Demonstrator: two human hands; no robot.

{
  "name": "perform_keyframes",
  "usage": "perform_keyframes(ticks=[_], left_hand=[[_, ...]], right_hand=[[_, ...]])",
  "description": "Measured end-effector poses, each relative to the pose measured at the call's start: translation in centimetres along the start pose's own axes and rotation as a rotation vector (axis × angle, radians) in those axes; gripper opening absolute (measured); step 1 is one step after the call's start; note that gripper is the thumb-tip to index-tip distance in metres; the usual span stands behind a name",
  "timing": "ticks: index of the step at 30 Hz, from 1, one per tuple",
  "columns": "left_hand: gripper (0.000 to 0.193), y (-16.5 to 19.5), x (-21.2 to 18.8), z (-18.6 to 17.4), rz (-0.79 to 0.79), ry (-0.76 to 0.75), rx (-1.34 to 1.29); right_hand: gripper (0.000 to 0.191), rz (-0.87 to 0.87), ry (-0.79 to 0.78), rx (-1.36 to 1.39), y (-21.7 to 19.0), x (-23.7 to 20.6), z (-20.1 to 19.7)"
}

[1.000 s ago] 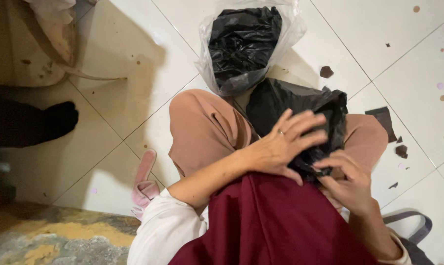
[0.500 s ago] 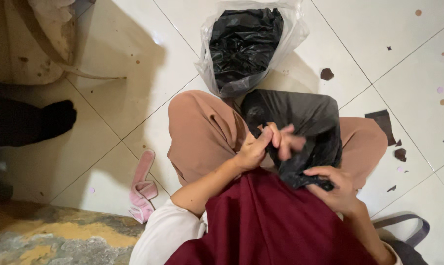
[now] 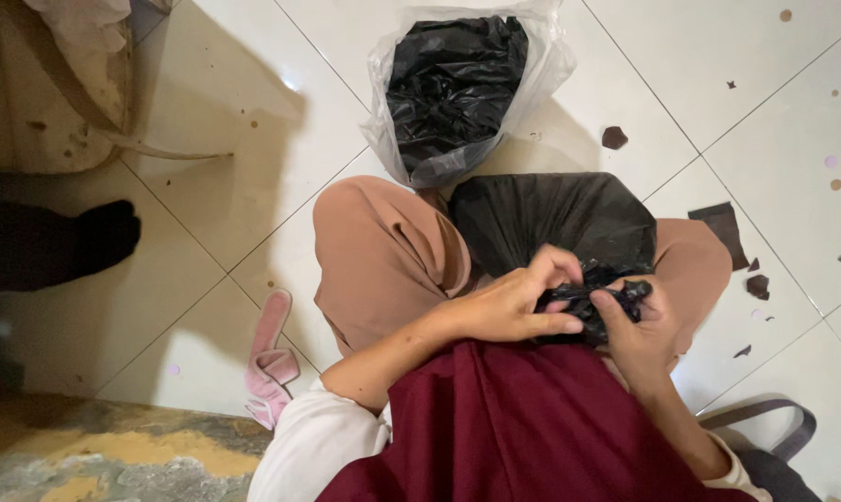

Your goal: The person sits on the floor and handles black plastic bags, gathering and tying the bag openings closed by hand and arranging the tied bags on the floor beside them.

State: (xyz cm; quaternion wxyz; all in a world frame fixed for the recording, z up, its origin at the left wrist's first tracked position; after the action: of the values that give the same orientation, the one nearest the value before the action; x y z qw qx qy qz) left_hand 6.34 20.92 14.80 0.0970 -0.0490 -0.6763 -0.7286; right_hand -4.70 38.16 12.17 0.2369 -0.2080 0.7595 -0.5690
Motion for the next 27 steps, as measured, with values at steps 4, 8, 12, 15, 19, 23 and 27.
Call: perform_keyframes(ticks=[4,8,12,15,19,23,27], left_hand=[[0.027,1.1,-1.0,-1.4,0.153,0.089,0.16],[0.072,2.7,-1.1,-0.5,0.34,0.171,0.418],[0.069,1.9,-0.5,1.3,0.294,0.042,0.287],[0.048,0.5,-0.7,1.5,0.217,0.006,0.224],[0.01,-0.8,-0.8,2.3,0.165,-0.058,0.356],[0.021,-1.1,-0.4,1.6,0.057,-0.03,0.412],[0.02,0.2,-0.5,-1.1,-0.01,0.043,0.094]], right_hand=[[0.034,-0.201,0.271,-0.051,-3.7,0.4,-2.5],[0.021,-0.831,-0.221,-0.563,-8.6,-0.7,2.6],[0.024,-1.221,-0.43,-0.421,-11.9,-2.9,6.1],[0.026,-1.341,-0.579,-0.434,-14.0,-2.4,7.8],[0.027,-1.277,-0.569,-0.462,-15.5,-0.7,9.3],[0.032,-0.772,-0.601,-0.387,-13.4,3.5,9.1],[0.027,-0.4,-0.733,-0.298,-9.9,6.4,7.6]])
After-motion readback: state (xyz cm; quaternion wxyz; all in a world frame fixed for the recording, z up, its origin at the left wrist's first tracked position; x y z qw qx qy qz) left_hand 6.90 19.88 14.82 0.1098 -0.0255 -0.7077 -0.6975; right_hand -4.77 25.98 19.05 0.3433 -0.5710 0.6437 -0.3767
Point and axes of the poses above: each hand's wrist, its own x-axis towards the middle knuckle, its own z-axis out of the palm, y = z × x, the point moved 7 cm from there along x, towards the middle knuckle
